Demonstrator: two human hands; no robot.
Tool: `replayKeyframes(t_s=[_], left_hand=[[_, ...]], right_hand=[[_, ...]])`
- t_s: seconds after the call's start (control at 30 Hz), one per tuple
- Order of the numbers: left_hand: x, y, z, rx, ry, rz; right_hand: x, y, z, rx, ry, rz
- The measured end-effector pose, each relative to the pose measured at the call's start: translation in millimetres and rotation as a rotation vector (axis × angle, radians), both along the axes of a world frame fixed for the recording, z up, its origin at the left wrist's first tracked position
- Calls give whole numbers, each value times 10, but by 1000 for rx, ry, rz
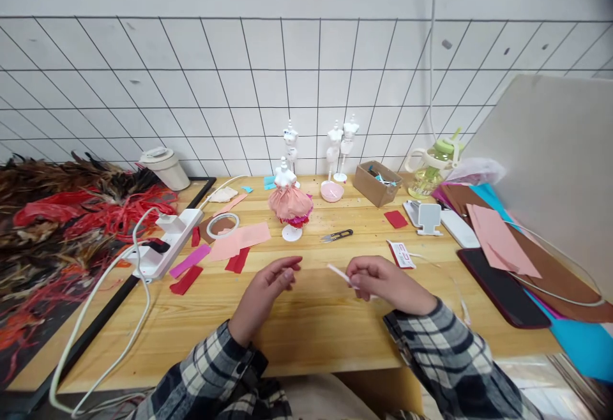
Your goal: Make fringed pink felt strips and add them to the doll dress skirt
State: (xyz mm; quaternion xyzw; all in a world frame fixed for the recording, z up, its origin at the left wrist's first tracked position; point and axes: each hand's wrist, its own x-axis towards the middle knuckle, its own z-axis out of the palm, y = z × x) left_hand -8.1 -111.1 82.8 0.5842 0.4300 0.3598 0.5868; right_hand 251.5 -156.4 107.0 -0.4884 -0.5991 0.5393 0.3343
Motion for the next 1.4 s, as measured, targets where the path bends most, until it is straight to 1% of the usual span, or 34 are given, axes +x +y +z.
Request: replayKeyframes(t_s=[0.03, 0.07, 0.1, 0.13, 0.17, 0.23, 0.3, 0.4, 0.53, 0.73, 0.8, 0.87, 0.93, 1.0, 1.03, 1.1, 1.17, 1.2, 1.23, 1.3, 1.33, 1.37, 1.4], left_hand=[[-14, 32, 51, 221, 128, -7], [-19, 59, 107, 421, 253, -43], [-16, 80, 162, 587, 353, -91], [-7, 92, 212, 711, 439, -144], [7, 97, 252, 802, 517, -194], [36, 90, 293, 908, 647, -252], [52, 72, 289, 952, 744, -262], [46, 45, 249, 970, 820, -231], [41, 14, 228, 958, 821, -214], [85, -34, 247, 905, 826, -137], [107, -34, 220, 922, 837, -148], [144, -20, 164, 938, 822, -139], [200, 12, 84, 899, 743, -81], [263, 65, -6, 766, 578, 7], [291, 99, -51, 663, 470, 47], [322, 184, -137, 401, 243, 119], [304, 283, -219, 117, -10, 205], [277, 335, -259, -1, -158, 242], [242, 385, -300, -112, -320, 252], [162, 477, -383, -194, -422, 185], [126, 515, -424, -250, -498, 119], [95, 546, -463, -295, -564, 62], [70, 569, -500, -341, -628, 13]], right_hand=[[-36, 12, 9, 34, -156, 28], [-97, 32, 11, 95, -294, 40], [-171, 59, 11, 169, -406, 49], [-248, 89, 10, 245, -494, 58], [-321, 120, 11, 314, -559, 68], [-434, 179, 19, 431, -651, 86], [-501, 224, 30, 514, -713, 108], [-551, 259, 41, 563, -776, 130], [-607, 251, 53, 576, -856, 124], [-683, 199, 61, 636, -997, 136], [-703, 186, 34, 681, -1021, 135], [-723, 184, -25, 765, -1031, 101], [-748, 196, -120, 877, -1014, 17], [-774, 221, -231, 986, -951, -103], [-786, 238, -281, 1031, -904, -168], [-793, 282, -349, 1106, -786, -291], [-760, 347, -356, 1149, -654, -427], [-724, 391, -342, 1158, -604, -514], [-675, 441, -324, 1158, -577, -618], [-555, 560, -309, 1119, -583, -845], [-495, 622, -324, 1079, -585, -942], [-444, 679, -361, 1028, -564, -1008], [-407, 727, -418, 980, -513, -1031]])
